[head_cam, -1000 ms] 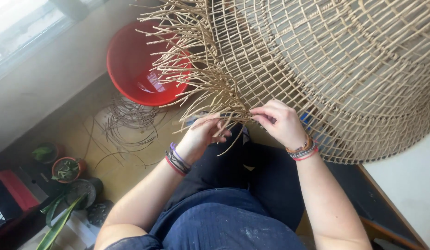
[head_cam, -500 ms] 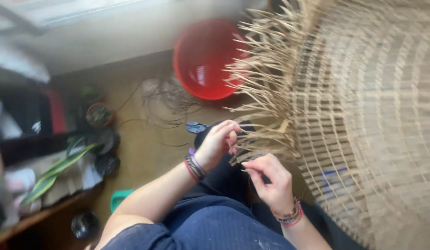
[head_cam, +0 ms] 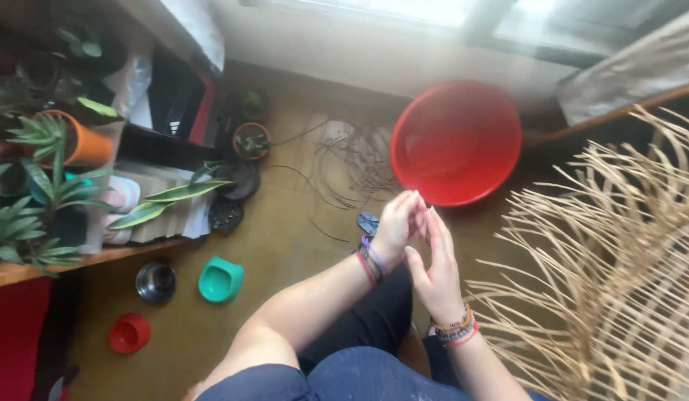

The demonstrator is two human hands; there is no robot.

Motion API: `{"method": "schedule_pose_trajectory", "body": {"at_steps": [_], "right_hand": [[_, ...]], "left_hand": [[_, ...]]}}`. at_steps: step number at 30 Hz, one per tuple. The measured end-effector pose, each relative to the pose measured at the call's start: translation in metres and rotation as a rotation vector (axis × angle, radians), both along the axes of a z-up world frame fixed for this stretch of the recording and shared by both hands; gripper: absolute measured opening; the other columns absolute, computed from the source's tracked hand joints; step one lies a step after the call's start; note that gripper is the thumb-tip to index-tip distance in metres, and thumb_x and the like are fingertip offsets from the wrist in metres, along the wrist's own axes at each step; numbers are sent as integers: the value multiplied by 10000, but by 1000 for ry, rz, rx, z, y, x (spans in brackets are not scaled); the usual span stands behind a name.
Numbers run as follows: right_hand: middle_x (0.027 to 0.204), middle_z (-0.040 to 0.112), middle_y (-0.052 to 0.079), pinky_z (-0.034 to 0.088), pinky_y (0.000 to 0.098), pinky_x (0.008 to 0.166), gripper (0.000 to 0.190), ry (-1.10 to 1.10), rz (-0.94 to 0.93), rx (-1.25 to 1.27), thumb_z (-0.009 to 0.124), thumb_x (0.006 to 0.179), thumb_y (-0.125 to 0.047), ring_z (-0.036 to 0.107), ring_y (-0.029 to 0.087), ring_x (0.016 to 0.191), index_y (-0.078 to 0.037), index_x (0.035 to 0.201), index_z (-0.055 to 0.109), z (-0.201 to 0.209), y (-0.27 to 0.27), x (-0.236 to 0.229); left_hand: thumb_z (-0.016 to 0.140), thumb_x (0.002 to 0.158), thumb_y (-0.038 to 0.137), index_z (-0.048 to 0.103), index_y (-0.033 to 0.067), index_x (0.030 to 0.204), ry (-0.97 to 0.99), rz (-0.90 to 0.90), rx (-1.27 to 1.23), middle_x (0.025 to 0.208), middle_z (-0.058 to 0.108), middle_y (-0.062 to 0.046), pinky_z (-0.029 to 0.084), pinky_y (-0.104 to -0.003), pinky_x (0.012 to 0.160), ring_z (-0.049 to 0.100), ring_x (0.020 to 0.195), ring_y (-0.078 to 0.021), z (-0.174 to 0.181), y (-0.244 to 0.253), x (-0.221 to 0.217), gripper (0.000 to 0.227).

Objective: Weaving flexible wicker strands into a large conical structure to create a piece of furniture or decor.

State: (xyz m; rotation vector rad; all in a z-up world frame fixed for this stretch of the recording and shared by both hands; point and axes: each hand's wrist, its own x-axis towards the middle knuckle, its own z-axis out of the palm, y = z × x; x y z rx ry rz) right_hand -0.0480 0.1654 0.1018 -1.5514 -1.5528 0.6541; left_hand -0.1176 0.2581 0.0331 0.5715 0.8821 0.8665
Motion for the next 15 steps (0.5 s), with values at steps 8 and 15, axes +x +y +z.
{"method": "schedule_pose_trajectory", "body": {"at_steps": [8,15], "right_hand": [[1544,446,236,449,514,1103,591,7,11,-262,596,978,-53,448,420,1419,-19,1544,432,-173,115,-50],[1462,515,235,485,500,1092,577,-65,-4,-480,640,977,-113,525,398,1355,-40,1522,469,-342,179,-30]], "left_hand": [[506,1054,323,640,87,908,270,292,-169,605,597,-50,477,-210,414,647,492,-144,-236,111,-111,308],[528,1058,301,744,147,1051,495,309,-285,920,739,-99,605,-250,651,736,810,-164,-413,140,-143,265]]}}
